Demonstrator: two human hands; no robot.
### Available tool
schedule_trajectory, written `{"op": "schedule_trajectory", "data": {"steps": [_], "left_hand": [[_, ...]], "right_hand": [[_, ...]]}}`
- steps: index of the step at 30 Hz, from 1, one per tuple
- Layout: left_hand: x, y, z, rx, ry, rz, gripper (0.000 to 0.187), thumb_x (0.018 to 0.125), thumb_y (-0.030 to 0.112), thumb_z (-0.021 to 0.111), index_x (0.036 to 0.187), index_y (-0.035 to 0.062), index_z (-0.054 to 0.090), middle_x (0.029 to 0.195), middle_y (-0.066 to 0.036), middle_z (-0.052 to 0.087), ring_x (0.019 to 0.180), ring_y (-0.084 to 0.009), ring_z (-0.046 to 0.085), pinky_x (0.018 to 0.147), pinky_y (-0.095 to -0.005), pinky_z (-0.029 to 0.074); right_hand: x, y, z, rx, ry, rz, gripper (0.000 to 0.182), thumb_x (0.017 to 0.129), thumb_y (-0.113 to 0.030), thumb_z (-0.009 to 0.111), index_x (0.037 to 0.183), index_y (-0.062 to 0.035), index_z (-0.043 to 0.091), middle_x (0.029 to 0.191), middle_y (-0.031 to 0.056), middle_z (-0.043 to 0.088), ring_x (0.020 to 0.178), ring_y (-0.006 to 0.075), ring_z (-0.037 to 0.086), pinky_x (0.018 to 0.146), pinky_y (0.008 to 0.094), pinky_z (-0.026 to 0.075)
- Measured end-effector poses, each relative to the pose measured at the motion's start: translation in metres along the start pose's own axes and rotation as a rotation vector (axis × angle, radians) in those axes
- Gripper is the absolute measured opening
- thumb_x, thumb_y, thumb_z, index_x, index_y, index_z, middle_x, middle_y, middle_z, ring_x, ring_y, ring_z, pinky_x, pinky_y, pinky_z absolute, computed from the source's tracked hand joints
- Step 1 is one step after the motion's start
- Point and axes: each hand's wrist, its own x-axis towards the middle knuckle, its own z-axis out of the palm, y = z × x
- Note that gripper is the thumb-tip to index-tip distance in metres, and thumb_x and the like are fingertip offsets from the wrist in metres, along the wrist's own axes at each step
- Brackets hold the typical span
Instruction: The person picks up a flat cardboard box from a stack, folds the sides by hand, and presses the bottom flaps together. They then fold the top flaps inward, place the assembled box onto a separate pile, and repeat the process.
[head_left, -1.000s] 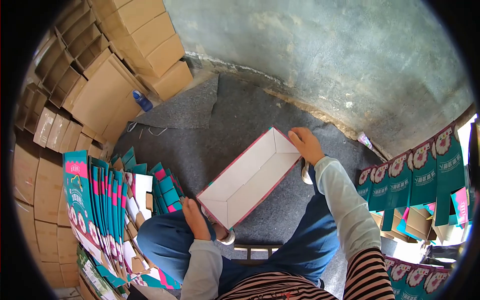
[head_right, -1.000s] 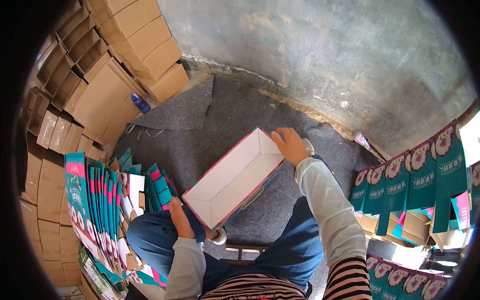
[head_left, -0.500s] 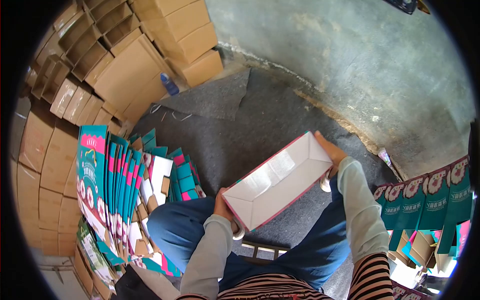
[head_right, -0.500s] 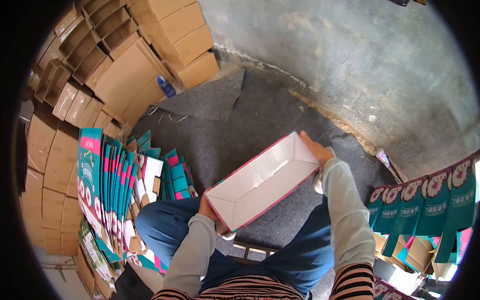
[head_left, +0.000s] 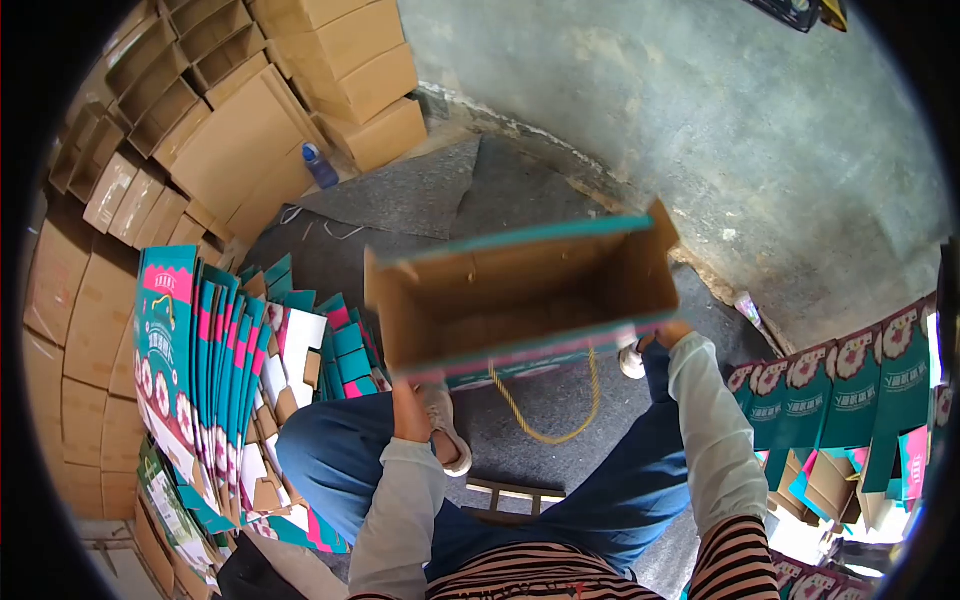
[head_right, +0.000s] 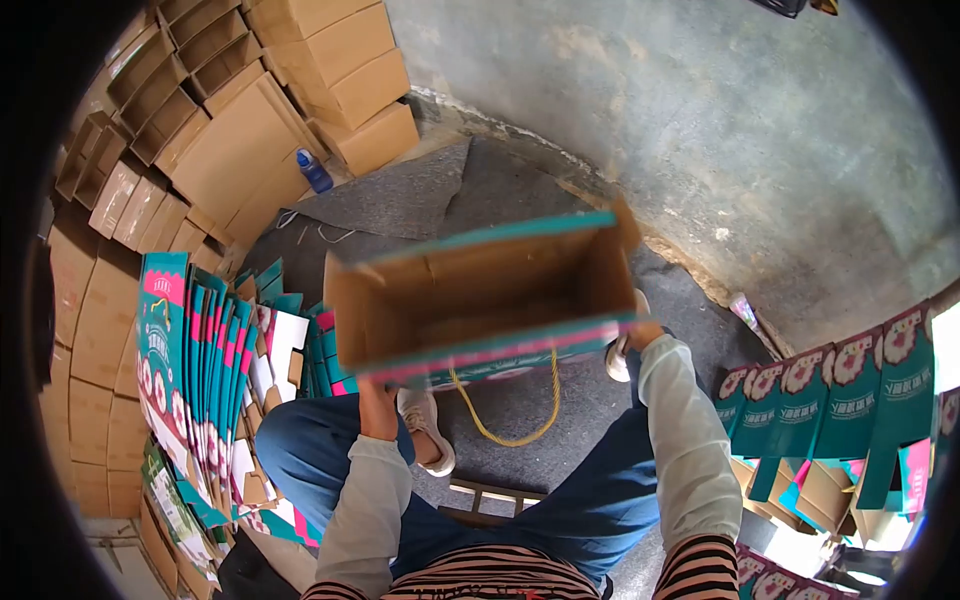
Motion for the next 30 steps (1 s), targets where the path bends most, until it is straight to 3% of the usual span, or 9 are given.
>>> {"op": "schedule_trajectory", "data": {"steps": [5,8,10,12,15,19,23,26,30], "left_hand": [[-0.001,-0.016,-0.012,-0.147,-0.074,-0.091,0.058,0.098,0.048,0.036,0.135,0.0043,0.042,0.134,-0.012,0.048,0.119,-0.0235,0.050,0.094,-0.0343,0.045],[-0.003,-0.033,-0.025,-0.218,-0.065,-0.153,0.048,0.095,0.035,0.048,0.128,0.0012,0.050,0.128,-0.011,0.052,0.117,-0.0199,0.050,0.097,-0.0308,0.041],[-0.001,-0.051,-0.030,-0.095,0.018,-0.091,0.046,0.094,0.032,0.051,0.127,0.0003,0.051,0.127,-0.010,0.053,0.117,-0.0181,0.049,0.098,-0.0288,0.039],[-0.007,-0.061,-0.033,-0.077,0.076,-0.200,0.045,0.092,0.028,0.055,0.127,0.0000,0.050,0.125,-0.009,0.054,0.114,-0.0168,0.050,0.096,-0.0280,0.039],[0.005,-0.095,-0.057,0.183,0.001,-0.157,0.047,0.090,0.028,0.058,0.127,0.0008,0.049,0.121,-0.009,0.056,0.111,-0.0187,0.054,0.091,-0.0298,0.044],[0.008,-0.082,-0.045,0.362,0.055,-0.334,0.051,0.089,0.038,0.061,0.121,-0.0013,0.054,0.108,-0.010,0.064,0.093,-0.0217,0.063,0.082,-0.0311,0.049],[0.011,-0.071,-0.033,0.929,0.011,-0.025,0.056,0.085,0.037,0.067,0.122,-0.0019,0.053,0.111,-0.015,0.063,0.097,-0.0271,0.063,0.086,-0.0355,0.048],[-0.003,-0.053,0.001,0.796,0.136,0.357,0.042,0.085,0.026,0.065,0.117,0.0006,0.055,0.109,-0.017,0.062,0.103,-0.0292,0.060,0.087,-0.0367,0.047],[0.001,-0.046,0.004,0.841,0.072,0.455,0.038,0.087,0.017,0.062,0.120,0.0012,0.053,0.112,-0.017,0.061,0.103,-0.0294,0.061,0.087,-0.0360,0.047]], "right_hand": [[-0.002,0.024,0.002,-0.061,-0.299,0.017,0.036,0.093,-0.030,0.049,0.120,-0.0062,0.054,0.107,0.0120,0.064,0.092,0.0208,0.063,0.077,0.0306,0.052],[-0.002,0.038,0.031,0.440,-0.130,0.480,0.025,0.091,-0.019,0.047,0.111,-0.0084,0.057,0.089,0.0078,0.066,0.075,0.0213,0.066,0.061,0.0369,0.054],[-0.003,0.057,0.030,0.556,-0.078,0.884,0.024,0.090,-0.016,0.045,0.108,-0.0083,0.058,0.088,0.0087,0.066,0.076,0.0225,0.066,0.061,0.0395,0.055],[-0.006,0.064,0.035,0.477,-0.126,0.984,0.022,0.089,-0.019,0.041,0.100,-0.0093,0.058,0.085,0.0094,0.065,0.075,0.0260,0.065,0.061,0.0438,0.054],[-0.006,0.114,0.044,0.477,-0.123,0.873,0.024,0.089,-0.026,0.042,0.098,-0.0097,0.058,0.086,0.0101,0.064,0.075,0.0283,0.064,0.064,0.0463,0.053],[-0.003,0.039,0.030,0.417,0.038,0.905,0.024,0.090,-0.031,0.046,0.099,-0.0131,0.059,0.089,0.0069,0.062,0.071,0.0254,0.059,0.062,0.0428,0.051],[0.002,0.012,0.008,0.499,-0.017,0.998,0.031,0.087,-0.026,0.047,0.114,-0.0123,0.056,0.104,0.0055,0.061,0.090,0.0218,0.060,0.071,0.0409,0.052],[0.006,0.002,-0.015,0.690,-0.095,0.668,0.049,0.081,-0.020,0.055,0.129,-0.0115,0.049,0.120,0.0027,0.056,0.104,0.0184,0.056,0.081,0.0366,0.049],[0.007,-0.041,-0.038,0.532,-0.239,0.449,0.060,0.077,-0.020,0.063,0.132,-0.0095,0.045,0.125,0.0047,0.054,0.106,0.0206,0.055,0.086,0.0334,0.047]]}}
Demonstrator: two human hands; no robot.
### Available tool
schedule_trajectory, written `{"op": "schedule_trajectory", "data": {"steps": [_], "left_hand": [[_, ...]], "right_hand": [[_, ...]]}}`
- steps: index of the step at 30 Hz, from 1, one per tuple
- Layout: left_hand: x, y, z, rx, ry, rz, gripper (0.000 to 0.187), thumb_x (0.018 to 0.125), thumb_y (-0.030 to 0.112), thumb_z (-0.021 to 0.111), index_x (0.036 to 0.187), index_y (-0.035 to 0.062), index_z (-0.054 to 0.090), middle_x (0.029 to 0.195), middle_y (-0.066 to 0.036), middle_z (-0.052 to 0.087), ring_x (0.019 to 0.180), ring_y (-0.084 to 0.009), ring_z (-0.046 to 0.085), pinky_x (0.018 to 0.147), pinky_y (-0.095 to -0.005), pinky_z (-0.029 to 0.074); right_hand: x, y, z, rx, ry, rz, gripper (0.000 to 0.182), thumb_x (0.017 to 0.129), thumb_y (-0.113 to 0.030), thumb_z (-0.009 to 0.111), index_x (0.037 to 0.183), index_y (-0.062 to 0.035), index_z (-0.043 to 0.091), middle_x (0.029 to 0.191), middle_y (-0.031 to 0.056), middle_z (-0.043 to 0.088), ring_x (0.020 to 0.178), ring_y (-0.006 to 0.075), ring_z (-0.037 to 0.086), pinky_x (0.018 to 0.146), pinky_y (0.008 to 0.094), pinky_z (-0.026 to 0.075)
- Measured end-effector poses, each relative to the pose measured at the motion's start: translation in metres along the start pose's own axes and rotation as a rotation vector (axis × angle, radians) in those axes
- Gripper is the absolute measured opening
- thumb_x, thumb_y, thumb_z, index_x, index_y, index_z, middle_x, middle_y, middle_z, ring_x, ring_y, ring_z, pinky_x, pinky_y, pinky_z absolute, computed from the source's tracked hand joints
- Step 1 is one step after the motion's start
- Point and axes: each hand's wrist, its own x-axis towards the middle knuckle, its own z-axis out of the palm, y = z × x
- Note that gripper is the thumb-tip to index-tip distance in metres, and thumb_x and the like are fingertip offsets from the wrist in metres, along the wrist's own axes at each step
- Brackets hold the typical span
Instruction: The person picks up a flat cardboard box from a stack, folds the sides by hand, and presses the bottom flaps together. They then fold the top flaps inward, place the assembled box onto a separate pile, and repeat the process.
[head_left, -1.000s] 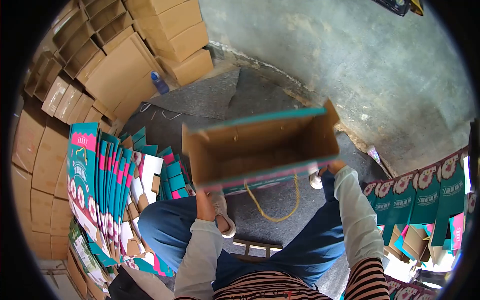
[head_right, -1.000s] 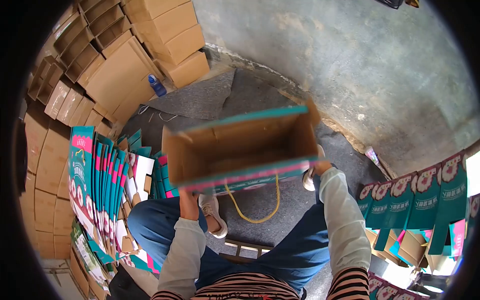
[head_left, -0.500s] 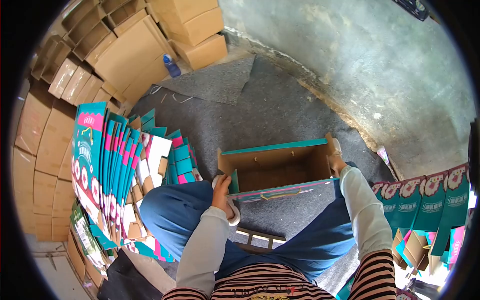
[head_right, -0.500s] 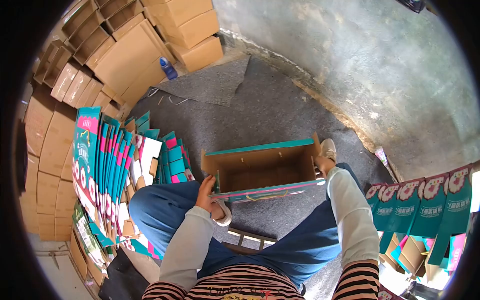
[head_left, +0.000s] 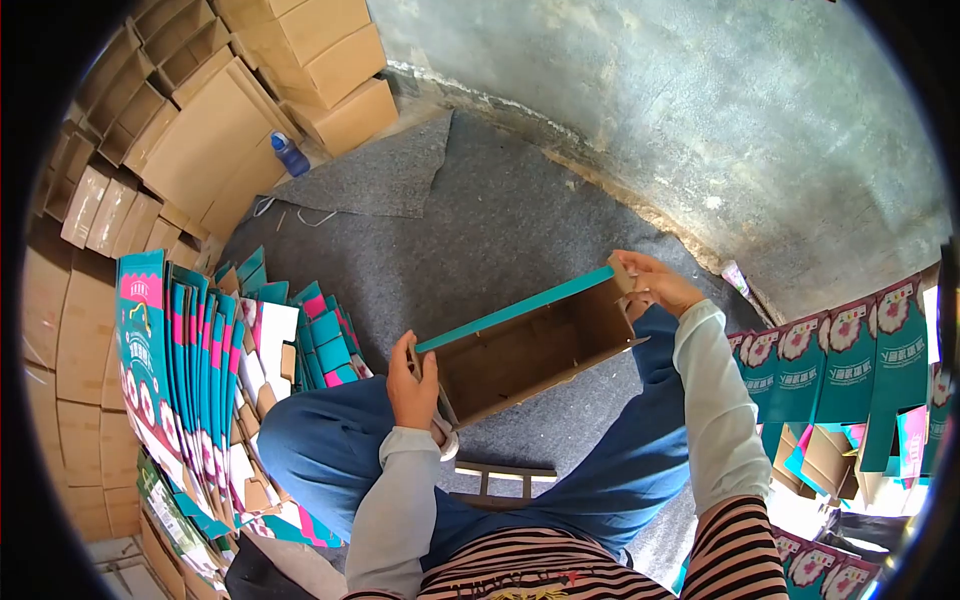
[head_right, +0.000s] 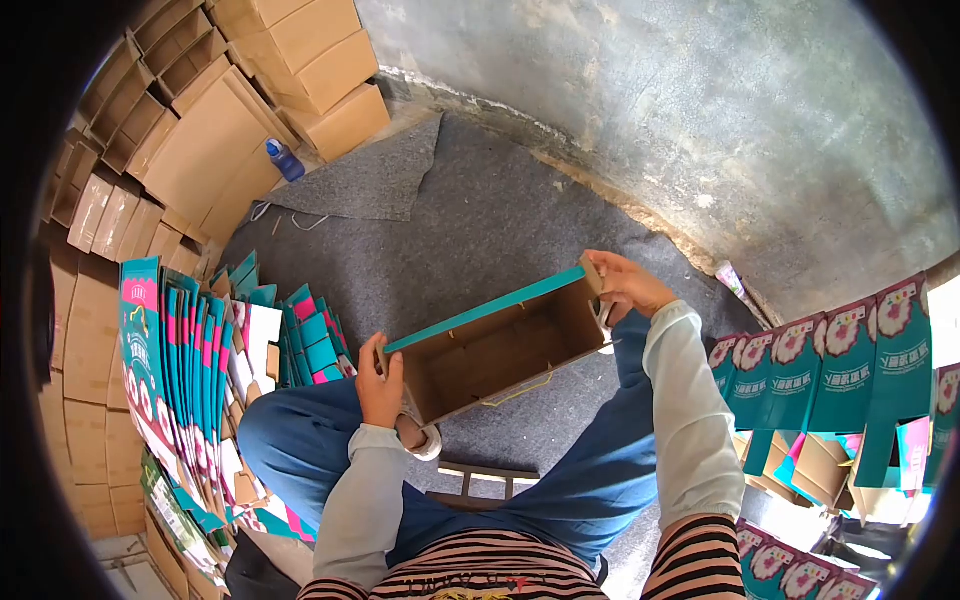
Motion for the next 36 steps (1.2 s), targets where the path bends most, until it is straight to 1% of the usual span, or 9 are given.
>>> {"op": "schedule_trajectory", "data": {"steps": [1,4,5,11,14,17,23,32,36], "left_hand": [[0.002,0.003,-0.001,0.025,-0.002,-0.030,0.036,0.087,0.016,0.061,0.119,0.0014,0.054,0.111,-0.017,0.062,0.102,-0.0292,0.061,0.086,-0.0358,0.048],[0.005,0.013,-0.003,0.037,-0.007,-0.111,0.032,0.088,0.016,0.060,0.116,0.0016,0.056,0.105,-0.016,0.064,0.096,-0.0285,0.063,0.084,-0.0350,0.049],[0.004,0.016,-0.003,0.031,-0.007,-0.134,0.031,0.088,0.017,0.060,0.114,0.0016,0.057,0.104,-0.016,0.065,0.094,-0.0282,0.064,0.083,-0.0347,0.049],[0.010,0.008,0.001,-0.021,0.025,-0.201,0.029,0.087,0.021,0.062,0.105,-0.0005,0.059,0.096,-0.016,0.066,0.088,-0.0258,0.065,0.080,-0.0350,0.049],[0.014,0.016,0.000,0.086,0.045,-0.263,0.037,0.087,0.026,0.064,0.108,-0.0029,0.056,0.093,-0.017,0.066,0.085,-0.0259,0.065,0.079,-0.0355,0.049],[0.012,0.019,0.007,-0.008,-0.031,-0.436,0.052,0.086,0.031,0.064,0.118,-0.0049,0.047,0.091,-0.018,0.065,0.083,-0.0266,0.064,0.079,-0.0358,0.049],[0.003,0.012,0.012,-0.145,-0.093,-0.360,0.071,0.087,0.035,0.064,0.134,-0.0042,0.029,0.097,-0.019,0.063,0.090,-0.0243,0.063,0.083,-0.0330,0.048],[0.008,0.015,0.011,-0.192,-0.201,-0.508,0.077,0.084,0.041,0.067,0.135,-0.0023,0.028,0.106,-0.022,0.058,0.096,-0.0250,0.061,0.084,-0.0338,0.048],[0.014,0.006,0.015,-0.109,-0.192,-0.505,0.078,0.080,0.047,0.069,0.127,-0.0043,0.034,0.107,-0.023,0.058,0.098,-0.0278,0.060,0.087,-0.0352,0.046]], "right_hand": [[-0.002,-0.003,0.005,-0.087,-0.025,-0.021,0.061,0.076,-0.022,0.065,0.132,-0.0087,0.046,0.125,0.0065,0.055,0.106,0.0220,0.056,0.086,0.0331,0.047],[0.005,-0.005,0.027,-0.851,0.196,-0.255,0.067,0.075,-0.030,0.070,0.131,-0.0055,0.044,0.122,0.0153,0.056,0.102,0.0276,0.060,0.086,0.0339,0.047],[0.005,-0.009,0.037,-1.075,0.345,-0.350,0.067,0.073,-0.037,0.074,0.125,-0.0049,0.048,0.112,0.0193,0.059,0.096,0.0314,0.061,0.084,0.0386,0.048],[0.021,-0.024,0.066,-1.250,0.426,-0.194,0.049,0.073,-0.043,0.074,0.098,-0.0046,0.055,0.095,0.0123,0.062,0.088,0.0318,0.062,0.074,0.0432,0.048],[0.024,-0.025,0.069,-1.240,0.434,-0.194,0.048,0.073,-0.044,0.073,0.094,-0.0044,0.055,0.089,0.0121,0.064,0.084,0.0317,0.063,0.072,0.0427,0.049],[0.023,-0.026,0.072,-1.234,0.449,-0.202,0.050,0.073,-0.046,0.072,0.095,-0.0046,0.055,0.083,0.0121,0.066,0.081,0.0322,0.064,0.072,0.0429,0.049],[0.022,-0.020,0.070,-1.199,0.497,-0.148,0.050,0.075,-0.048,0.070,0.096,-0.0051,0.055,0.082,0.0140,0.067,0.080,0.0332,0.065,0.071,0.0444,0.049],[0.025,-0.012,0.063,-1.159,0.538,0.067,0.049,0.078,-0.054,0.064,0.087,-0.0059,0.061,0.082,0.0170,0.067,0.081,0.0367,0.064,0.071,0.0454,0.049],[0.028,0.001,0.061,-1.066,0.618,-0.093,0.048,0.078,-0.053,0.064,0.085,-0.0061,0.062,0.084,0.0176,0.067,0.083,0.0372,0.063,0.072,0.0457,0.048]]}}
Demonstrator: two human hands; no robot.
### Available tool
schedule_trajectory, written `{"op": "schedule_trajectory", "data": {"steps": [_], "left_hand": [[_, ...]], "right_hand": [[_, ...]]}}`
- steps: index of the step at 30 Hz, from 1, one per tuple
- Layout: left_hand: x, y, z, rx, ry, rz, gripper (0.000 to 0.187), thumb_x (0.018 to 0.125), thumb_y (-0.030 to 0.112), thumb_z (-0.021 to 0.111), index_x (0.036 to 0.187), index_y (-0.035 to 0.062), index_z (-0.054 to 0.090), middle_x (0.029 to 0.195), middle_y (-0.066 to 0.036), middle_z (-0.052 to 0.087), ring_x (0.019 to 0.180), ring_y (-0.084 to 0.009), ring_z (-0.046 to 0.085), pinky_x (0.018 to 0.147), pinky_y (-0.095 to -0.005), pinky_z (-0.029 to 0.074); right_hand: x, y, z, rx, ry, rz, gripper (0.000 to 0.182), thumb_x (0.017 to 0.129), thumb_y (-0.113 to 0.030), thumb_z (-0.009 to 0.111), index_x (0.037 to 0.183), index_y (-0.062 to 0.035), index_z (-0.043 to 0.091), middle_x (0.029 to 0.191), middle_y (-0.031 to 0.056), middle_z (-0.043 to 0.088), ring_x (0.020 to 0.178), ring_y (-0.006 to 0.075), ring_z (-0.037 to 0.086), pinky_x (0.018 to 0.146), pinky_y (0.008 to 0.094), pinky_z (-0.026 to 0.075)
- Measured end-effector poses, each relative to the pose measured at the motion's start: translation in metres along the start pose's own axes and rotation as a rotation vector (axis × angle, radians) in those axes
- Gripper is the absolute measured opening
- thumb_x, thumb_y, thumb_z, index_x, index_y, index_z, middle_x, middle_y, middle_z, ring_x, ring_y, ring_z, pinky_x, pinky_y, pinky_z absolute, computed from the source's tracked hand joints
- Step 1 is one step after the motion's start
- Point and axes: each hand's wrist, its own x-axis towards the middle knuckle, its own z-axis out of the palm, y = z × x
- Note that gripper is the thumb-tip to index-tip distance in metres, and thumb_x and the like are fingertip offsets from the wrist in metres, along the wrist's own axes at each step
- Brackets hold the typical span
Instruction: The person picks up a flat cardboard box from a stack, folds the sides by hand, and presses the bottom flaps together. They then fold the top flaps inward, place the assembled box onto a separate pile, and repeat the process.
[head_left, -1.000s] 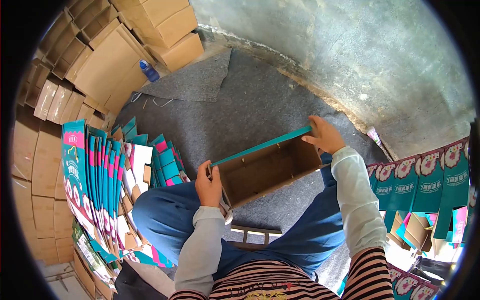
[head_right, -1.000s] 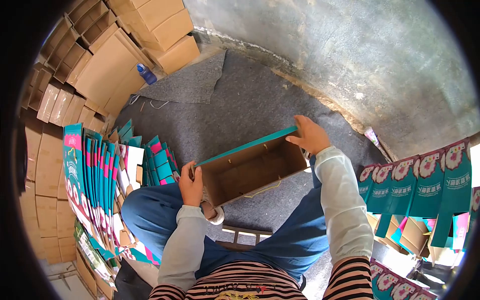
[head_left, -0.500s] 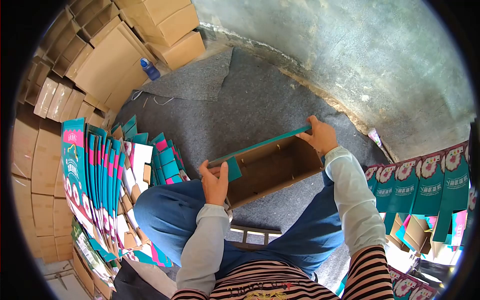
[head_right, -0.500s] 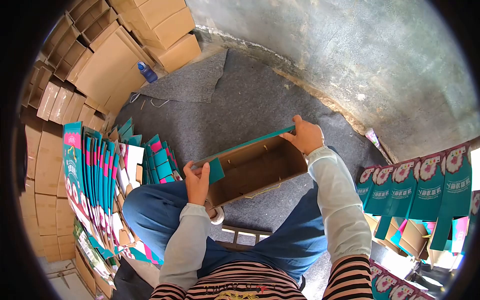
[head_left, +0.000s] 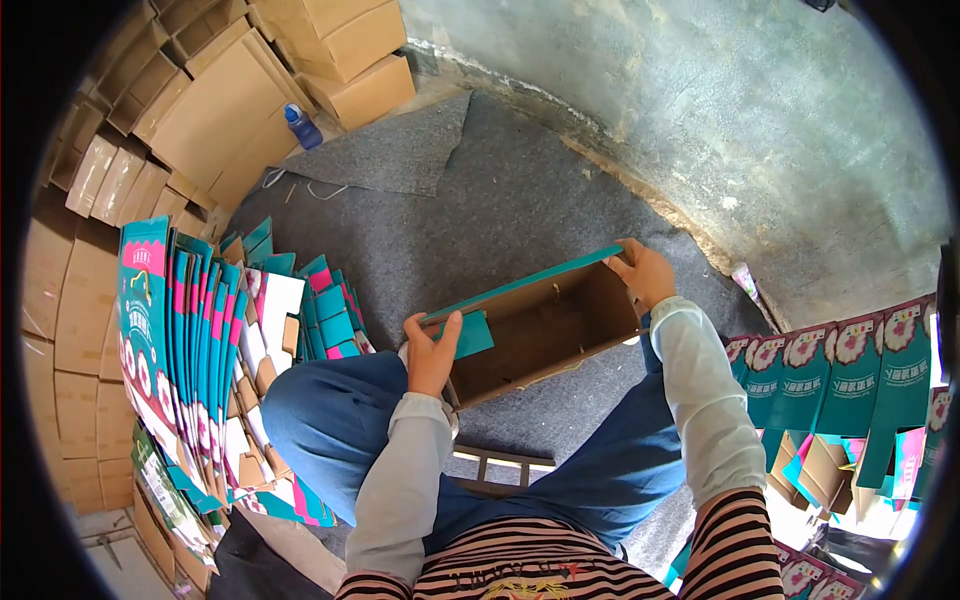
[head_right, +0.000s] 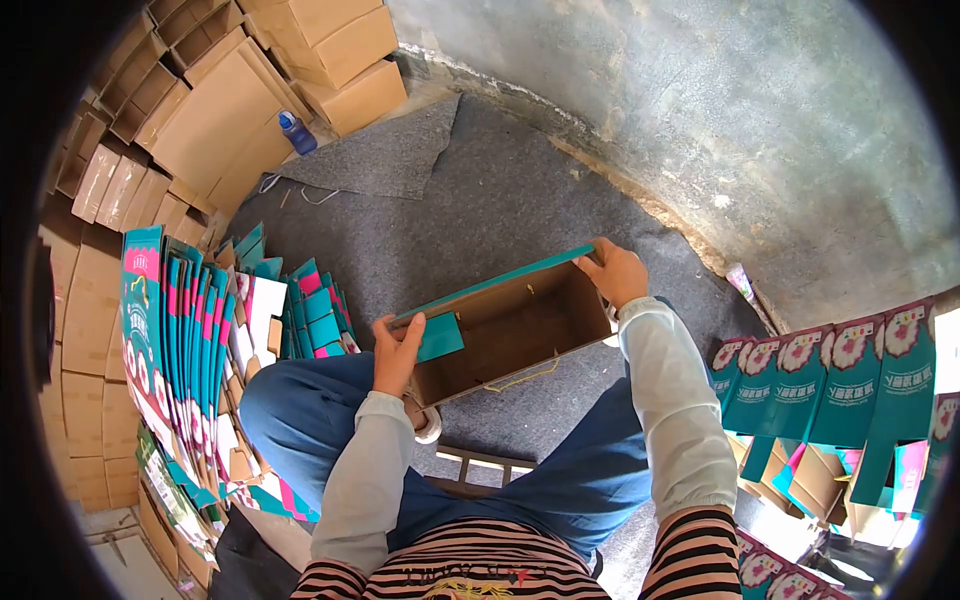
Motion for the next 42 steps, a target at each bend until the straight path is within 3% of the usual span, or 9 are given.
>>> {"op": "schedule_trajectory", "data": {"steps": [8,17,23,26,29,32,35,38,42], "left_hand": [[0.006,0.014,-0.009,0.144,0.013,0.013,0.072,0.076,0.053,0.070,0.112,-0.0044,0.046,0.101,-0.022,0.061,0.095,-0.0304,0.061,0.085,-0.0382,0.047],[0.026,0.027,-0.006,0.401,0.084,-0.015,0.083,0.079,0.068,0.053,0.115,-0.0069,0.050,0.105,-0.031,0.061,0.102,-0.0442,0.059,0.088,-0.0466,0.046],[0.035,0.028,-0.005,0.446,0.086,-0.020,0.089,0.080,0.069,0.050,0.121,-0.0097,0.047,0.104,-0.033,0.061,0.101,-0.0446,0.060,0.088,-0.0470,0.046],[0.031,0.028,-0.005,0.468,0.101,-0.010,0.088,0.080,0.069,0.050,0.119,-0.0098,0.048,0.101,-0.033,0.062,0.099,-0.0447,0.060,0.087,-0.0472,0.046],[0.028,0.026,-0.006,0.442,0.093,0.020,0.086,0.080,0.070,0.050,0.114,-0.0091,0.049,0.100,-0.032,0.062,0.098,-0.0448,0.060,0.086,-0.0471,0.047],[0.024,0.024,-0.009,0.406,0.051,0.022,0.079,0.079,0.067,0.056,0.109,-0.0066,0.051,0.096,-0.030,0.063,0.095,-0.0436,0.062,0.084,-0.0448,0.048],[0.025,0.010,-0.017,0.257,-0.083,0.057,0.073,0.077,0.061,0.063,0.108,-0.0047,0.051,0.094,-0.026,0.064,0.092,-0.0379,0.063,0.083,-0.0408,0.048],[0.022,0.009,-0.027,0.201,-0.211,0.031,0.069,0.077,0.055,0.067,0.110,-0.0040,0.051,0.098,-0.023,0.062,0.093,-0.0317,0.061,0.084,-0.0378,0.047],[0.016,0.006,-0.031,0.236,-0.242,0.106,0.067,0.077,0.052,0.069,0.110,-0.0039,0.051,0.105,-0.021,0.059,0.098,-0.0269,0.058,0.085,-0.0361,0.046]], "right_hand": [[0.003,-0.004,-0.010,-0.010,-0.169,0.050,0.046,0.080,-0.053,0.062,0.092,-0.0092,0.067,0.087,0.0183,0.067,0.086,0.0369,0.063,0.073,0.0457,0.048],[0.000,0.007,0.009,0.013,-0.044,-0.005,0.047,0.084,-0.056,0.055,0.093,-0.0118,0.070,0.076,0.0175,0.066,0.081,0.0370,0.064,0.074,0.0460,0.048],[-0.018,-0.012,0.009,-0.157,-0.175,-0.326,0.054,0.089,-0.054,0.048,0.105,-0.0048,0.066,0.102,0.0197,0.064,0.095,0.0385,0.061,0.085,0.0459,0.047],[-0.018,-0.019,0.018,-0.177,-0.333,-0.384,0.056,0.090,-0.053,0.046,0.105,-0.0030,0.066,0.114,0.0205,0.059,0.101,0.0398,0.059,0.087,0.0461,0.047],[-0.013,-0.012,0.030,-0.168,-0.370,-0.310,0.059,0.088,-0.056,0.046,0.104,-0.0031,0.066,0.113,0.0211,0.059,0.100,0.0387,0.059,0.087,0.0452,0.047],[-0.003,-0.003,0.029,-0.172,-0.466,-0.233,0.055,0.087,-0.051,0.048,0.103,-0.0023,0.067,0.109,0.0215,0.061,0.100,0.0375,0.060,0.087,0.0442,0.047],[-0.009,0.011,0.028,-0.107,-0.414,-0.313,0.039,0.084,-0.035,0.053,0.098,-0.0018,0.067,0.101,0.0217,0.063,0.098,0.0371,0.061,0.086,0.0432,0.048],[-0.001,0.028,0.022,-0.034,-0.485,-0.163,0.032,0.079,-0.021,0.055,0.100,-0.0013,0.066,0.100,0.0216,0.064,0.097,0.0385,0.061,0.086,0.0420,0.047],[0.001,0.044,0.019,0.060,-0.463,-0.069,0.045,0.076,-0.019,0.058,0.117,0.0005,0.056,0.101,0.0222,0.064,0.100,0.0379,0.061,0.086,0.0397,0.047]]}}
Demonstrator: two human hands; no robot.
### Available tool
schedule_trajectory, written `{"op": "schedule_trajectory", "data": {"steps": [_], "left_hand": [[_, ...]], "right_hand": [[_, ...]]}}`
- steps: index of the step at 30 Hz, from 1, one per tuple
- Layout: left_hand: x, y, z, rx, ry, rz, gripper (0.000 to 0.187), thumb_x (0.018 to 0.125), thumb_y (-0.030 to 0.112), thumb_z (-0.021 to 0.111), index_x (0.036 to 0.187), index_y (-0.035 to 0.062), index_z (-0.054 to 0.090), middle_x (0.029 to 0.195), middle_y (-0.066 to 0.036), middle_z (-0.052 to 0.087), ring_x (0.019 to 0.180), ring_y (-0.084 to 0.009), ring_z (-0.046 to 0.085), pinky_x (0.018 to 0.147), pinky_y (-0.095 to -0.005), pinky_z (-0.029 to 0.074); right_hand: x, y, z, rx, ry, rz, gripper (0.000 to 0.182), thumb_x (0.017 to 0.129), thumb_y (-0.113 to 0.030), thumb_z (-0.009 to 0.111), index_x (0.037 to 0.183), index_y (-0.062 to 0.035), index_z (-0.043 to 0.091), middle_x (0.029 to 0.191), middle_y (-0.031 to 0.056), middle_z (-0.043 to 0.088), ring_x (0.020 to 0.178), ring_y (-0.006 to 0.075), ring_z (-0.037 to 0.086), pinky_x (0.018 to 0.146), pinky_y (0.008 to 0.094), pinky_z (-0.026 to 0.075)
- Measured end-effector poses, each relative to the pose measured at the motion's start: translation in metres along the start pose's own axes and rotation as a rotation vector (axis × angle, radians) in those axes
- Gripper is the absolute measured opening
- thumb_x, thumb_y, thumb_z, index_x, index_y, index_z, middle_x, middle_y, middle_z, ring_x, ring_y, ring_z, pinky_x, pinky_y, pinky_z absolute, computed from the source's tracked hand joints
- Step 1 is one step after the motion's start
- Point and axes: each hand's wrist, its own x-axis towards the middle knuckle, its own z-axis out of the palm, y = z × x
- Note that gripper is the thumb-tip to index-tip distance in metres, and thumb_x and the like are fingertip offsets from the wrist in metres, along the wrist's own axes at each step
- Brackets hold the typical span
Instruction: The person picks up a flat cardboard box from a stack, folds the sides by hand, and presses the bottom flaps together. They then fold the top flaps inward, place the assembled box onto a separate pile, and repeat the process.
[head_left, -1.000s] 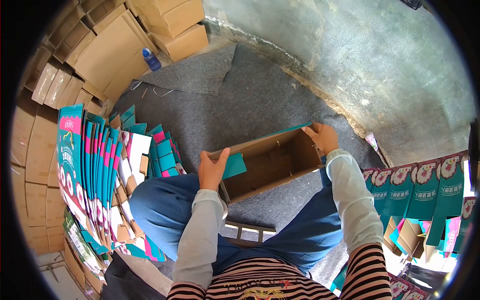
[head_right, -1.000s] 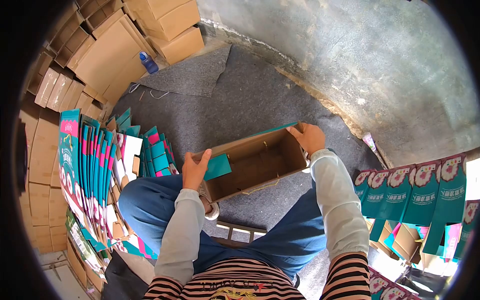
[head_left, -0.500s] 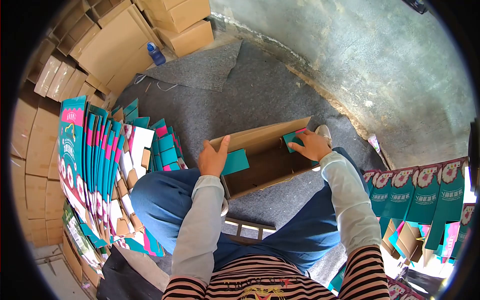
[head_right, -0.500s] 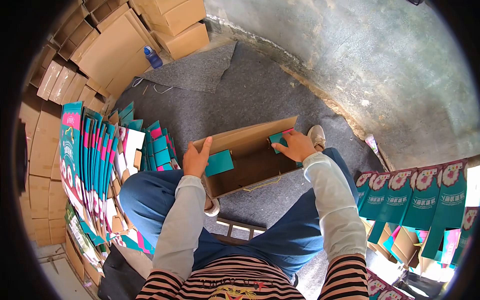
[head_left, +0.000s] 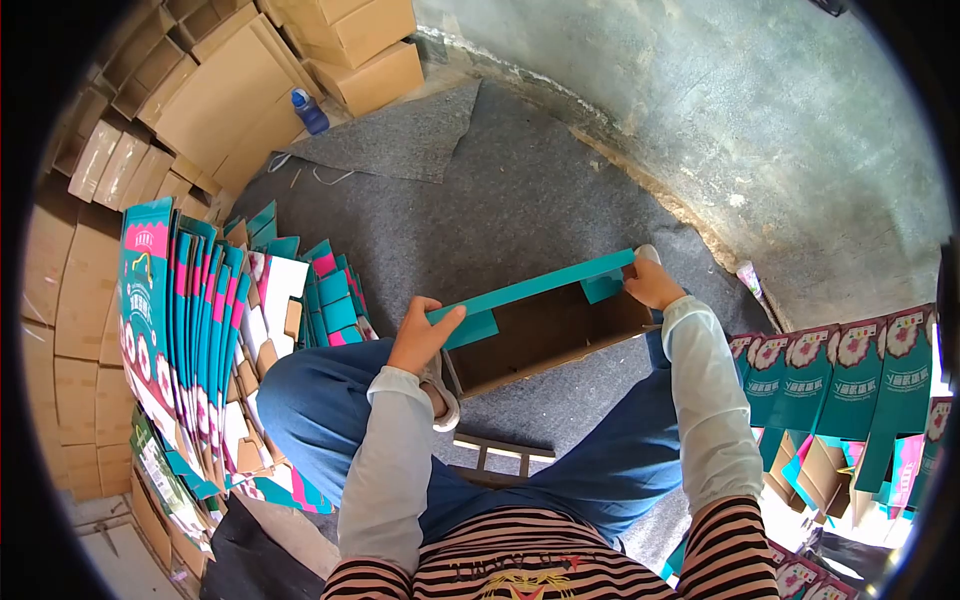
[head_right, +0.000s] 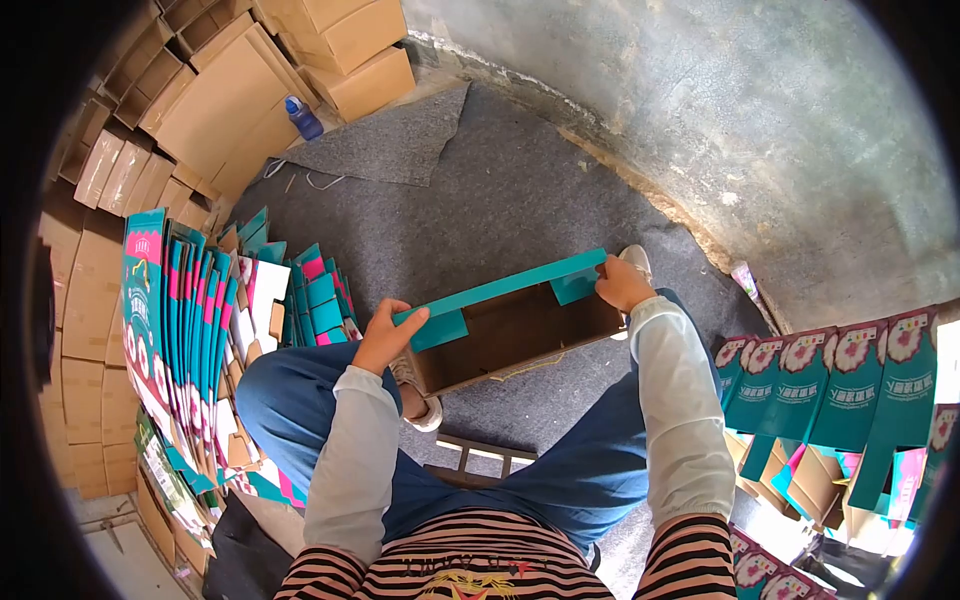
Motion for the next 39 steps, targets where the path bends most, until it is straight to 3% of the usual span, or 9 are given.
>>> {"op": "schedule_trajectory", "data": {"steps": [2,5,8,14,23,26,29,35,39], "left_hand": [[0.002,-0.010,0.003,0.043,0.047,0.078,0.064,0.076,0.049,0.072,0.107,-0.0031,0.053,0.102,-0.017,0.060,0.093,-0.0222,0.059,0.082,-0.0341,0.047],[0.000,-0.009,0.003,0.073,-0.003,0.044,0.066,0.074,0.046,0.074,0.111,-0.0042,0.052,0.107,-0.020,0.058,0.101,-0.0252,0.056,0.087,-0.0343,0.045],[0.000,-0.009,0.002,0.123,-0.036,0.074,0.070,0.073,0.045,0.074,0.116,-0.0055,0.050,0.111,-0.023,0.057,0.105,-0.0289,0.056,0.091,-0.0351,0.043],[0.004,0.016,-0.009,0.399,-0.320,0.011,0.071,0.071,0.040,0.072,0.122,-0.0015,0.049,0.116,-0.024,0.059,0.111,-0.0344,0.057,0.094,-0.0383,0.043],[0.029,0.072,0.012,1.219,-0.581,0.083,0.068,0.065,0.040,0.078,0.117,0.0029,0.055,0.108,-0.019,0.062,0.104,-0.0322,0.061,0.084,-0.0418,0.051],[0.038,0.052,0.038,1.324,-0.554,0.173,0.069,0.062,0.038,0.081,0.117,0.0037,0.056,0.108,-0.018,0.061,0.103,-0.0316,0.061,0.081,-0.0414,0.053],[0.038,0.046,0.046,1.344,-0.598,0.175,0.061,0.063,0.036,0.082,0.110,0.0030,0.063,0.113,-0.018,0.058,0.104,-0.0320,0.060,0.082,-0.0409,0.053],[0.041,0.011,0.063,1.437,-0.429,0.215,0.052,0.067,0.032,0.079,0.108,0.0034,0.067,0.115,-0.020,0.058,0.105,-0.0341,0.059,0.080,-0.0418,0.054],[0.036,0.013,0.080,1.574,-0.377,0.111,0.037,0.078,0.020,0.066,0.111,0.0035,0.066,0.122,-0.025,0.055,0.107,-0.0368,0.059,0.071,-0.0449,0.056]], "right_hand": [[-0.008,-0.008,-0.008,0.099,0.020,0.009,0.054,0.076,-0.020,0.058,0.125,0.0011,0.050,0.100,0.0228,0.064,0.101,0.0372,0.061,0.086,0.0387,0.046],[-0.007,-0.004,-0.008,0.149,-0.027,-0.060,0.066,0.078,-0.020,0.063,0.135,0.0014,0.037,0.101,0.0212,0.059,0.096,0.0296,0.060,0.086,0.0349,0.046],[-0.005,-0.001,-0.008,0.218,-0.024,0.000,0.066,0.079,-0.026,0.067,0.134,0.0004,0.041,0.107,0.0213,0.058,0.103,0.0319,0.058,0.091,0.0354,0.044],[-0.013,-0.025,-0.014,-0.200,-0.046,-0.139,0.057,0.078,-0.025,0.071,0.128,-0.0082,0.050,0.112,0.0211,0.058,0.105,0.0384,0.056,0.092,0.0419,0.044],[-0.010,-0.055,0.001,-0.606,-0.033,-0.094,0.044,0.069,-0.026,0.077,0.105,-0.0078,0.058,0.100,0.0152,0.062,0.099,0.0309,0.061,0.083,0.0420,0.047],[-0.006,-0.059,0.013,-0.725,-0.027,-0.071,0.043,0.067,-0.028,0.078,0.099,-0.0066,0.059,0.099,0.0133,0.061,0.098,0.0286,0.060,0.079,0.0413,0.048],[-0.003,-0.051,0.023,-0.907,0.243,-0.355,0.013,0.076,-0.020,0.067,0.086,-0.0111,0.067,0.093,0.0077,0.063,0.089,0.0225,0.063,0.070,0.0355,0.050],[0.001,-0.064,0.026,-0.932,0.147,-0.343,0.025,0.074,-0.032,0.070,0.087,-0.0108,0.070,0.091,0.0077,0.062,0.090,0.0251,0.062,0.072,0.0355,0.050],[0.000,-0.060,0.015,-0.619,0.124,-0.249,0.037,0.076,-0.039,0.069,0.093,-0.0062,0.068,0.094,0.0131,0.064,0.095,0.0263,0.063,0.074,0.0369,0.050]]}}
